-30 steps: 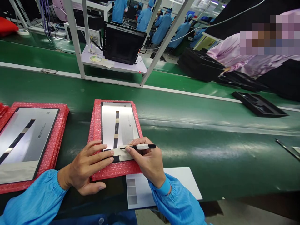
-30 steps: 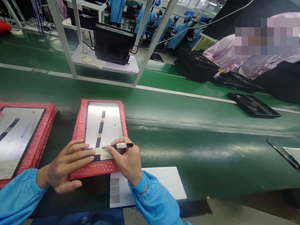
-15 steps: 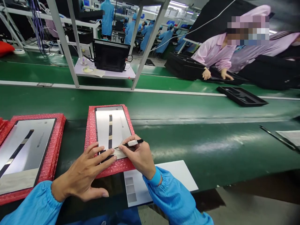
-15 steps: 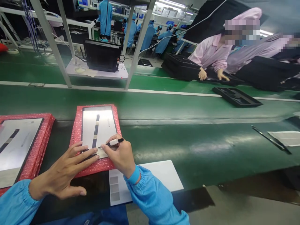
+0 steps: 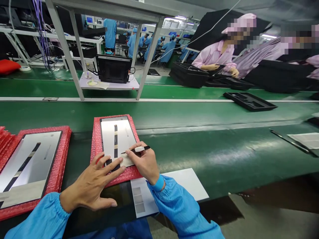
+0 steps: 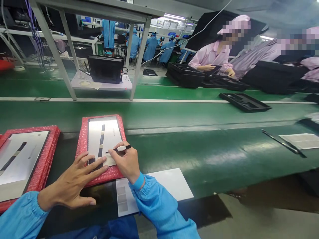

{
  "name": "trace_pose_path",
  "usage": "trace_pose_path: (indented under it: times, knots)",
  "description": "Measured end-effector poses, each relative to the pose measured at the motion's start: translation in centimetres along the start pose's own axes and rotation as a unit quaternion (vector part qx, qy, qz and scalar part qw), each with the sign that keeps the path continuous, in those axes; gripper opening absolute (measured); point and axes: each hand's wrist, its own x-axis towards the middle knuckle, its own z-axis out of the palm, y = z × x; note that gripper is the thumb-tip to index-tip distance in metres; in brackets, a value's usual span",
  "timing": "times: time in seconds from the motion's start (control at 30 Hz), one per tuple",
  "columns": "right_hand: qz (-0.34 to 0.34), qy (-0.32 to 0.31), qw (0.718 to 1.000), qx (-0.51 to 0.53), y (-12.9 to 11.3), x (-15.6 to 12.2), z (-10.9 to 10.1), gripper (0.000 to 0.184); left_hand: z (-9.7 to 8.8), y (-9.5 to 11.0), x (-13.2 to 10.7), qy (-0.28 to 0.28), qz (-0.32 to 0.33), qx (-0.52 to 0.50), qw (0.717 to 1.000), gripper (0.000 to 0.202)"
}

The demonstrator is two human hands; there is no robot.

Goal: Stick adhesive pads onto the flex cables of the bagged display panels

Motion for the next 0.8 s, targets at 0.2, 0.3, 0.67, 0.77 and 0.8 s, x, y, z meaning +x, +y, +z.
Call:
trace_pose_path:
  times: [0.2,0.3,0.67,0.77,0.8]
  knots:
    - [-0.008,0.007,1.0,-0.004,0.2,0.0,0.1,0.019,0.0,-0.9,-0.8,-0.01,-0.002,-0.087,0.996,0.099]
    - [-0.014,0.01,1.0,-0.005,0.3,0.0,0.1,0.019,0.4,-1.1,-1.2,0.008,-0.008,-0.124,0.992,0.096]
    - [-0.012,0.011,1.0,0.008,0.7,0.0,0.1,0.021,0.5,-2.3,-2.7,0.102,0.017,-0.17,0.98,0.077]
    - [-0.003,0.007,1.0,0.017,0.7,0.0,0.1,0.021,0.5,-2.1,-2.3,0.113,0.014,-0.148,0.982,0.078]
    - [-0.002,0.006,1.0,0.019,0.7,0.0,0.1,0.02,0.4,-2.0,-2.2,0.113,0.01,-0.139,0.984,0.078]
